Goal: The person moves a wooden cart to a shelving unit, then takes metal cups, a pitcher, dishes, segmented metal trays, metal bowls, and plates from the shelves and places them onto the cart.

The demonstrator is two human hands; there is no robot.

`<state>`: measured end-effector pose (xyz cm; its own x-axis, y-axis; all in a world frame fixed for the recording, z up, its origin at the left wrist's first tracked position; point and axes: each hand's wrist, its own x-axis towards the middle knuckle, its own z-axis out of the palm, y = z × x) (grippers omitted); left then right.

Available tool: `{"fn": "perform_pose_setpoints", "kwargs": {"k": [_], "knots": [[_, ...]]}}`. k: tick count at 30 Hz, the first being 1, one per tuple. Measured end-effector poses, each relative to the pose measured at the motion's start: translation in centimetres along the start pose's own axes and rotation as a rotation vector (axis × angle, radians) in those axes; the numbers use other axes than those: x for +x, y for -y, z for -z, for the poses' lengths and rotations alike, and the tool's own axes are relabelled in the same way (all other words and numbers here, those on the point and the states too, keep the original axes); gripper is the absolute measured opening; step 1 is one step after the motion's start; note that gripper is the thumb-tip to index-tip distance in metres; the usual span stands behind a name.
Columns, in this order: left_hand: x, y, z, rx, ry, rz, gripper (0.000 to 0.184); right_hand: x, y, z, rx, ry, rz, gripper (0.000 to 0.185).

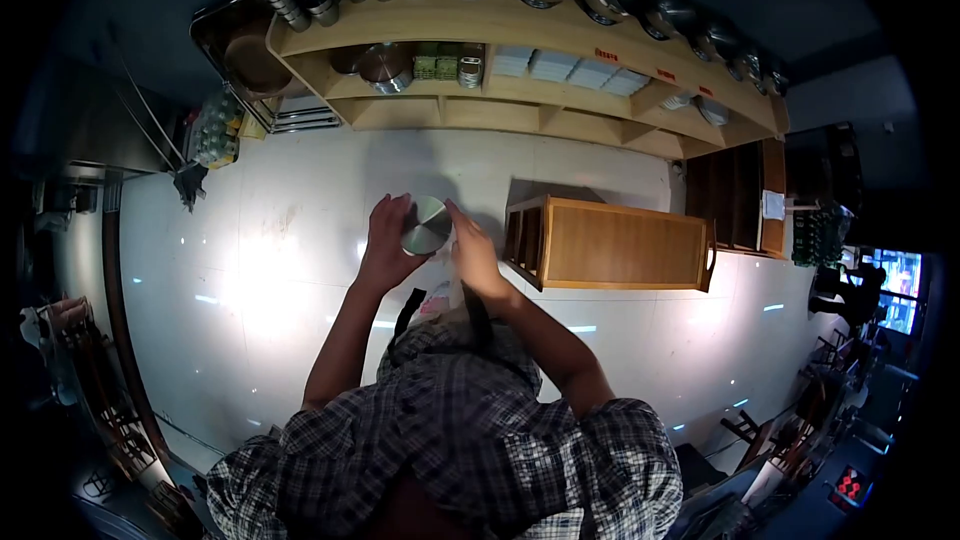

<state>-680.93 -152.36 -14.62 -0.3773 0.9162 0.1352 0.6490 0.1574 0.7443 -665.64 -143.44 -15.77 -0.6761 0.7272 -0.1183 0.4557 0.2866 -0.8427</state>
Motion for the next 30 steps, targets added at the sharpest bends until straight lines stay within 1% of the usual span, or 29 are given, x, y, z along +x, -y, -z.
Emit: {"fn": "perform_pose_setpoints", "kwargs": {"k": [1, 2, 4, 6, 8, 9, 13, 16, 18, 20, 21, 22, 24, 25, 27, 28, 30], "knots": [[-1.2, -2.0, 0.6, 0.129, 0.107, -0.036, 0.094, -3.2, -0.1, -0.5, -0.029, -0.123, 0.075, 0.069], [-2.4, -3.3, 0.7, 0.262, 0.212, -0.058, 0.093, -5.3, -0.6, -0.7, -0.037, -0.134, 0.072, 0.069], [-4.2, -3.9, -0.3, 0.180, 0.263, -0.057, 0.092, -8.3, -0.7, -0.3, -0.025, -0.110, -0.035, 0.070], [-5.6, -5.1, -1.3, 0.134, 0.332, -0.094, 0.091, -11.3, -1.2, 0.3, -0.020, -0.167, -0.029, 0.070], [-6.1, -6.5, -2.3, 0.120, 0.370, -0.135, 0.091, -13.5, -1.3, 1.1, -0.034, -0.230, -0.046, 0.075], [-6.2, -7.1, -2.8, 0.110, 0.398, -0.162, 0.091, -14.3, -1.3, 1.9, -0.011, -0.211, -0.097, 0.076], [-5.5, -9.7, -4.9, 0.060, 0.401, -0.193, 0.089, -15.7, -2.9, 4.5, 0.009, -0.214, -0.145, 0.076], [-5.1, -12.1, -7.4, 0.085, 0.434, -0.205, 0.087, -16.4, -5.2, 7.8, 0.137, -0.157, -0.104, 0.070], [-4.1, -13.8, -9.8, 0.079, 0.383, -0.255, 0.085, -16.3, -7.9, 9.8, 0.109, -0.140, -0.120, 0.071], [-3.3, -15.9, -12.6, 0.084, 0.367, -0.247, 0.082, -16.1, -10.2, 12.4, 0.248, -0.155, -0.045, 0.071], [-3.1, -16.8, -14.2, 0.045, 0.362, -0.274, 0.080, -16.3, -10.6, 14.1, 0.194, -0.112, -0.155, 0.074], [-2.9, -18.1, -15.8, 0.007, 0.354, -0.302, 0.078, -16.6, -11.1, 16.2, 0.191, -0.105, -0.158, 0.074], [-2.5, -20.6, -18.5, -0.014, 0.361, -0.266, 0.076, -17.0, -12.4, 20.0, -0.024, -0.003, -0.029, 0.084], [-2.0, -21.7, -19.8, -0.055, 0.353, -0.298, 0.077, -17.2, -13.7, 21.6, 0.016, -0.031, 0.023, 0.095], [-0.9, -23.9, -21.8, -0.080, 0.359, -0.380, 0.080, -17.0, -15.3, 24.6, 0.040, -0.039, 0.032, 0.096], [-0.5, -24.8, -22.9, -0.082, 0.357, -0.364, 0.080, -17.2, -16.0, 25.8, 0.070, -0.048, 0.031, 0.096], [0.4, -26.3, -24.7, -0.088, 0.429, -0.354, 0.081, -17.1, -18.4, 27.6, 0.093, -0.012, -0.009, 0.096]]}}
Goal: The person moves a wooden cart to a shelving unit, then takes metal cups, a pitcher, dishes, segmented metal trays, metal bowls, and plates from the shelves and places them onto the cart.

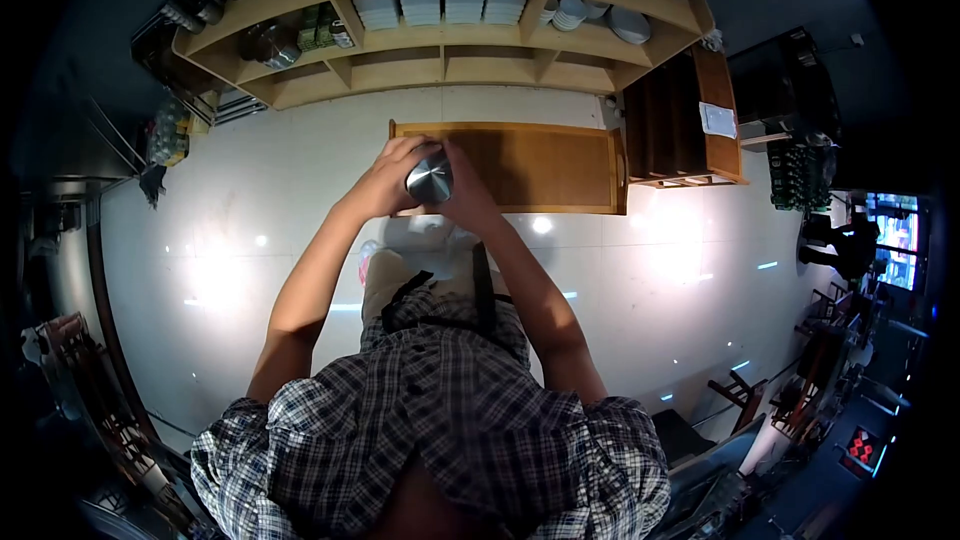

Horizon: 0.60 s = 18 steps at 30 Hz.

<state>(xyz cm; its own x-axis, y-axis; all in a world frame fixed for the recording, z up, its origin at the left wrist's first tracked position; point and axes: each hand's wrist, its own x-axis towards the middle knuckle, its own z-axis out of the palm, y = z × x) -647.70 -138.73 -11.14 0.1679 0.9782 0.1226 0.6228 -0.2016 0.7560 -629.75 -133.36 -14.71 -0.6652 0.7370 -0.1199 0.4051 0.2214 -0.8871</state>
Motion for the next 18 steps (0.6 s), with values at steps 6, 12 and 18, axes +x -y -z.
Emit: {"fn": "perform_pose_setpoints", "kwargs": {"k": [6, 12, 18], "knots": [[3.9, -0.8, -4.2, -0.030, 0.071, 0.077, 0.084, 0.2, -4.3, 3.2, -0.090, -0.079, -0.057, 0.093], [3.5, 2.9, -10.9, -0.257, -0.146, 0.575, 0.088, 0.1, -6.8, 3.0, -0.058, -0.330, -0.146, 0.092], [3.8, 4.0, -15.3, -0.874, -0.139, 0.572, 0.068, 0.8, -9.9, 1.9, -0.097, -0.449, -0.165, 0.092]]}}
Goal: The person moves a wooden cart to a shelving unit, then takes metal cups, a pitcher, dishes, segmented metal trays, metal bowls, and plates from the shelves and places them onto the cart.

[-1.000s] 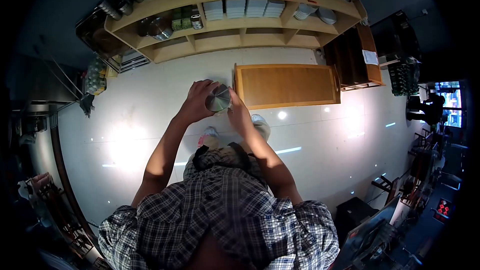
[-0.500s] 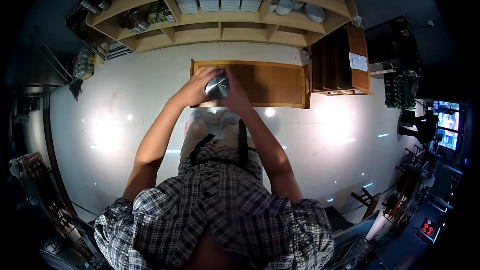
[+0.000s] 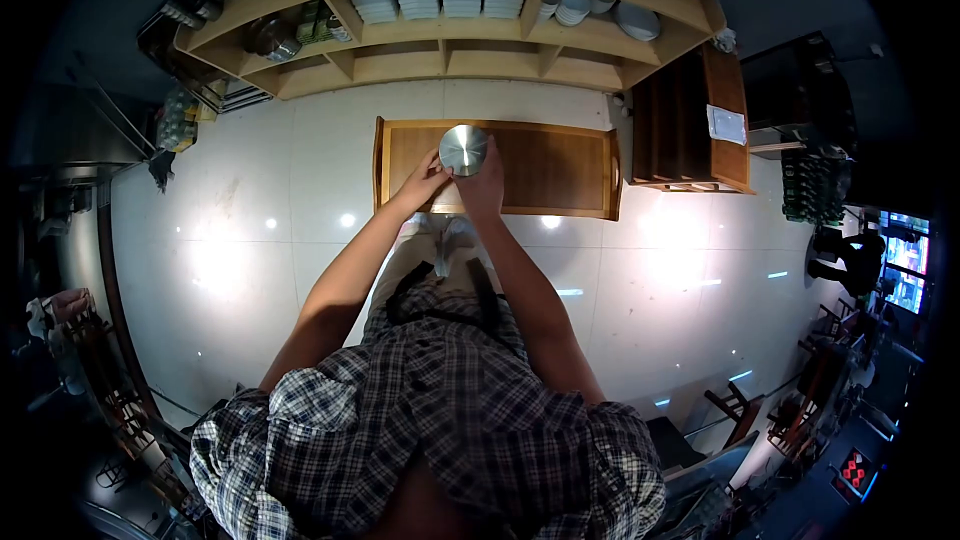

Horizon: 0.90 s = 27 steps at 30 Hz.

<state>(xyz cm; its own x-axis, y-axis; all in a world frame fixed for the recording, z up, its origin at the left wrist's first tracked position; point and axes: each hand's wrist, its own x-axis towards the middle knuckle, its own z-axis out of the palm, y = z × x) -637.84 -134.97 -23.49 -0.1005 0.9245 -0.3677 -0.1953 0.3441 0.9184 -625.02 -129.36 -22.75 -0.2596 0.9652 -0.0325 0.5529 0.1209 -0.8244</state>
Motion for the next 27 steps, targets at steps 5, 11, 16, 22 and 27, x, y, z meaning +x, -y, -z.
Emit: {"fn": "perform_pose_setpoints", "kwargs": {"k": [5, 11, 16, 22, 27], "knots": [[1.5, 0.4, -1.5, -0.012, -0.041, 0.150, 0.057, -0.1, -1.7, -1.1, -0.055, -0.057, 0.009, 0.089], [4.1, 5.1, -1.4, 0.100, -0.065, 0.094, 0.053, 0.7, -3.1, -0.7, 0.054, -0.035, 0.011, 0.086], [3.6, 4.4, -1.6, 0.047, -0.065, 0.087, 0.050, 1.5, -5.5, 1.3, 0.289, 0.201, -0.024, 0.077], [3.5, 2.3, -1.5, -0.039, -0.040, 0.138, 0.054, 3.2, -7.9, 1.4, 0.568, 0.408, -0.289, 0.055], [3.0, 0.6, -2.0, -0.014, -0.088, 0.408, 0.059, 2.4, -4.5, 0.8, 0.525, 0.375, -0.405, 0.050]]}}
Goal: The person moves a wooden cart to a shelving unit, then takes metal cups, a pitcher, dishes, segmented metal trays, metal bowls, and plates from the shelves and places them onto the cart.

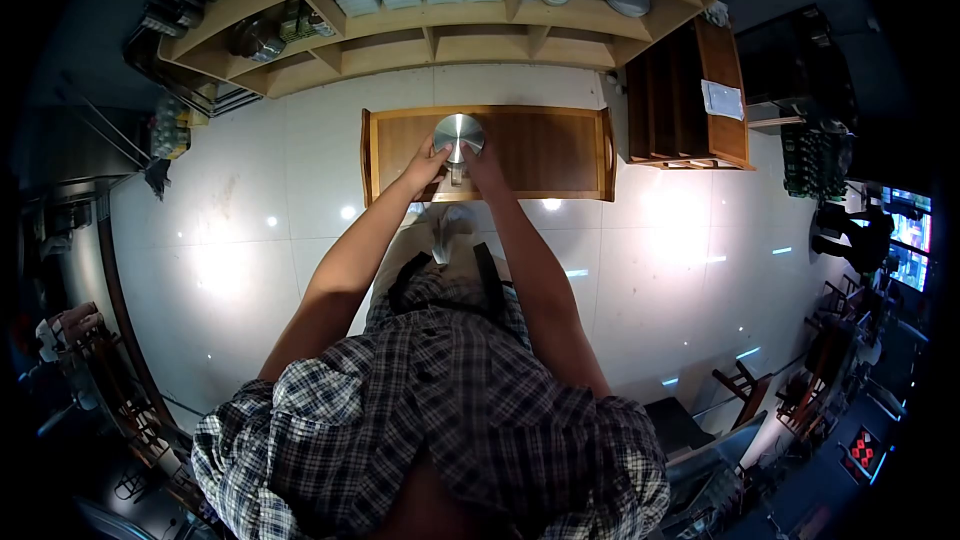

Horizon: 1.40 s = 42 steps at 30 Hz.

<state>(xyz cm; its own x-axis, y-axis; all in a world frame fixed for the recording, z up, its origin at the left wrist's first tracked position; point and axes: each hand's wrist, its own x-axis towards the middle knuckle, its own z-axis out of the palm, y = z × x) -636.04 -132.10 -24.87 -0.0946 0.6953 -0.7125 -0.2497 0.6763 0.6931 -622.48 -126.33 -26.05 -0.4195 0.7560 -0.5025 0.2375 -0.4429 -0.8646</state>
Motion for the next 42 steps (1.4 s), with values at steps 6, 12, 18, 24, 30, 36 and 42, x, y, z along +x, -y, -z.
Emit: {"fn": "perform_pose_setpoints", "kwargs": {"k": [6, 12, 18, 24, 30, 36, 42], "knots": [[0.1, 1.9, 0.7, 0.013, 0.023, -0.229, 0.058, 0.0, -0.8, -0.3, 0.005, -0.040, -0.103, 0.051], [0.6, 2.9, 0.4, -0.024, -0.063, -0.254, 0.057, 0.6, -2.3, -0.8, -0.010, -0.053, 0.042, 0.050], [0.6, 2.9, 0.5, 0.012, -0.154, -0.364, 0.063, -0.4, -0.1, -0.6, -0.262, -0.039, 0.113, 0.049], [-2.6, 3.1, 4.8, 0.032, -0.469, -0.415, 0.053, -4.0, 2.1, -0.7, -0.505, -0.474, 0.506, 0.048], [-8.9, 7.1, 12.7, -0.074, -0.614, -0.347, 0.023, -7.1, 3.6, -3.5, -0.680, -0.355, 0.754, 0.030], [-12.5, 9.1, 19.5, -0.304, -0.641, -0.339, 0.021, -6.9, 2.8, -10.3, -0.708, -0.106, 0.691, 0.017], [-17.9, 9.3, 32.6, -0.220, -0.549, -0.392, 0.018, -6.0, 1.0, -25.6, -0.557, 0.119, 0.527, 0.015]]}}
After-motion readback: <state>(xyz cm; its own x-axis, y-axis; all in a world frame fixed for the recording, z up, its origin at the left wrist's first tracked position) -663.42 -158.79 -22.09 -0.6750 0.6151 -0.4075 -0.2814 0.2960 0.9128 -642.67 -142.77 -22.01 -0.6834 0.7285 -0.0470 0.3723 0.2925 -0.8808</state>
